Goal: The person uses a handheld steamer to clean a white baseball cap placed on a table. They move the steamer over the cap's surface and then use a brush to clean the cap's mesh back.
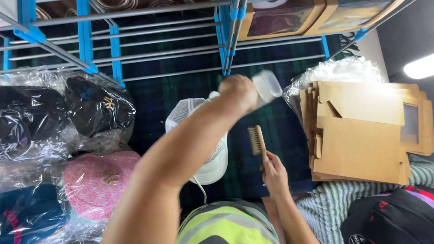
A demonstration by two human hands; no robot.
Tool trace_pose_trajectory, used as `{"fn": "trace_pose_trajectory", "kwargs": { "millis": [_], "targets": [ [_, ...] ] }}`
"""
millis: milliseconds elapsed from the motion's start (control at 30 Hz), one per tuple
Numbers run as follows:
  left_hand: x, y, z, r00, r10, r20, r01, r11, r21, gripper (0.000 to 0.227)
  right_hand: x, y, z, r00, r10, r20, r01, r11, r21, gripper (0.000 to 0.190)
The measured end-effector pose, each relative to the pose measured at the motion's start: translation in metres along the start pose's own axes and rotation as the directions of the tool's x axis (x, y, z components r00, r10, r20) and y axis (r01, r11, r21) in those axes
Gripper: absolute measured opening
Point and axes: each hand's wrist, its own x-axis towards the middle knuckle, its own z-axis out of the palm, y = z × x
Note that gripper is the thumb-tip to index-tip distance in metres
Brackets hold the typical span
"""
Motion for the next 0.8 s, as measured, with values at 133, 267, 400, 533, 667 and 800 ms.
{"fn": "trace_pose_trajectory", "kwargs": {
  "millis": [133,267,400,533,667,800],
  "targets": [
    [-0.014,-0.06,-0.013,0.986,0.021,-0.167,-0.046,0.988,-0.15,0.035,-0.029,-0.018,0.04,0.977,-0.209,0.036,0.206,0.977,0.056,0.03],
    [-0.094,-0.097,-0.052,0.988,-0.122,-0.095,0.089,0.952,-0.293,0.041,0.022,-0.046,0.089,0.9,-0.39,0.196,0.411,0.908,-0.081,0.032],
    [-0.129,-0.098,-0.047,0.996,-0.089,0.024,0.092,0.97,-0.227,0.044,0.091,-0.039,0.103,0.983,0.029,0.182,-0.007,0.993,-0.118,0.032],
    [-0.126,-0.077,-0.014,0.998,0.069,-0.005,-0.069,0.989,-0.128,0.039,0.077,-0.032,0.08,0.993,0.034,0.112,-0.018,0.99,-0.139,0.03],
    [-0.067,-0.032,0.035,0.965,0.235,-0.114,-0.235,0.972,0.015,0.031,0.054,-0.019,0.053,0.993,0.115,0.039,-0.114,0.993,-0.031,0.035],
    [-0.029,0.033,0.014,0.985,0.064,0.162,-0.064,0.998,-0.005,0.036,0.042,-0.003,0.022,0.99,0.144,-0.011,-0.144,0.99,-0.008,0.033]
  ]
}}
